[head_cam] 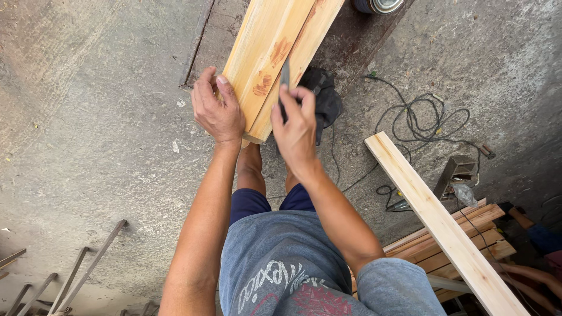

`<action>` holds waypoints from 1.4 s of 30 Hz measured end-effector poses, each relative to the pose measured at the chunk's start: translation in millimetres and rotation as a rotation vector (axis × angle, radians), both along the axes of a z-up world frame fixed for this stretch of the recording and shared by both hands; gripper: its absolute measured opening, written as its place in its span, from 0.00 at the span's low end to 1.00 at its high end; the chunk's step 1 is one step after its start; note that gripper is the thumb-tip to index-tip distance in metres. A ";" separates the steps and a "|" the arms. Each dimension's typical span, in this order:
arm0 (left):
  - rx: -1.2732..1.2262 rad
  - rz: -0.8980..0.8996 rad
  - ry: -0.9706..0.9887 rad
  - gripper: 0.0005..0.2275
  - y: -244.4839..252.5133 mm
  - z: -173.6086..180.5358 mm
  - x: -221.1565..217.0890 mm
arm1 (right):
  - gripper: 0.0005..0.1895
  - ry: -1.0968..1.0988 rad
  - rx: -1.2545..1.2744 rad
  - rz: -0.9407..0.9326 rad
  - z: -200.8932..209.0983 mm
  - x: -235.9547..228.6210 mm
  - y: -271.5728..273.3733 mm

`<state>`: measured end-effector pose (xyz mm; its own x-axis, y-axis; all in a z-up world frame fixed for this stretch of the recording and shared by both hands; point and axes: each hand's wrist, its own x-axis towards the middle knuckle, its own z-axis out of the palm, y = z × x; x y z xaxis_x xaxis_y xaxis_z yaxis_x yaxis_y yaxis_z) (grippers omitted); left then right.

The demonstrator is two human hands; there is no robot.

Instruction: The person uses a small metal can and a putty knife to apply a reddish-brown stain to several wooden planks. They spread the stain along the grain of the wood, occasionally dipping the knife into the can to reload. The person works on multiple planks, flipping them to cover different surfaces.

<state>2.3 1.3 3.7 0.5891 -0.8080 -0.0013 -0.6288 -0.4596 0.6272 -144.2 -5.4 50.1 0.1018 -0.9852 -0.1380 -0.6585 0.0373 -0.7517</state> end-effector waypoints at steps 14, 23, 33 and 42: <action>-0.033 0.032 0.008 0.12 2.3 -2.6 2.3 | 0.16 0.114 -0.227 0.130 -13.0 -76.5 -112.6; -0.017 0.028 0.020 0.15 5.3 5.2 1.0 | 0.15 -0.232 0.153 0.292 38.9 -112.6 -3.3; -0.279 -0.467 0.235 0.21 -30.9 33.6 -177.9 | 0.15 -0.412 0.288 -0.163 -14.3 -321.2 -7.7; 0.312 -0.621 -0.132 0.47 -202.2 -99.4 -282.6 | 0.15 -0.243 0.575 -0.199 -21.3 -339.8 65.7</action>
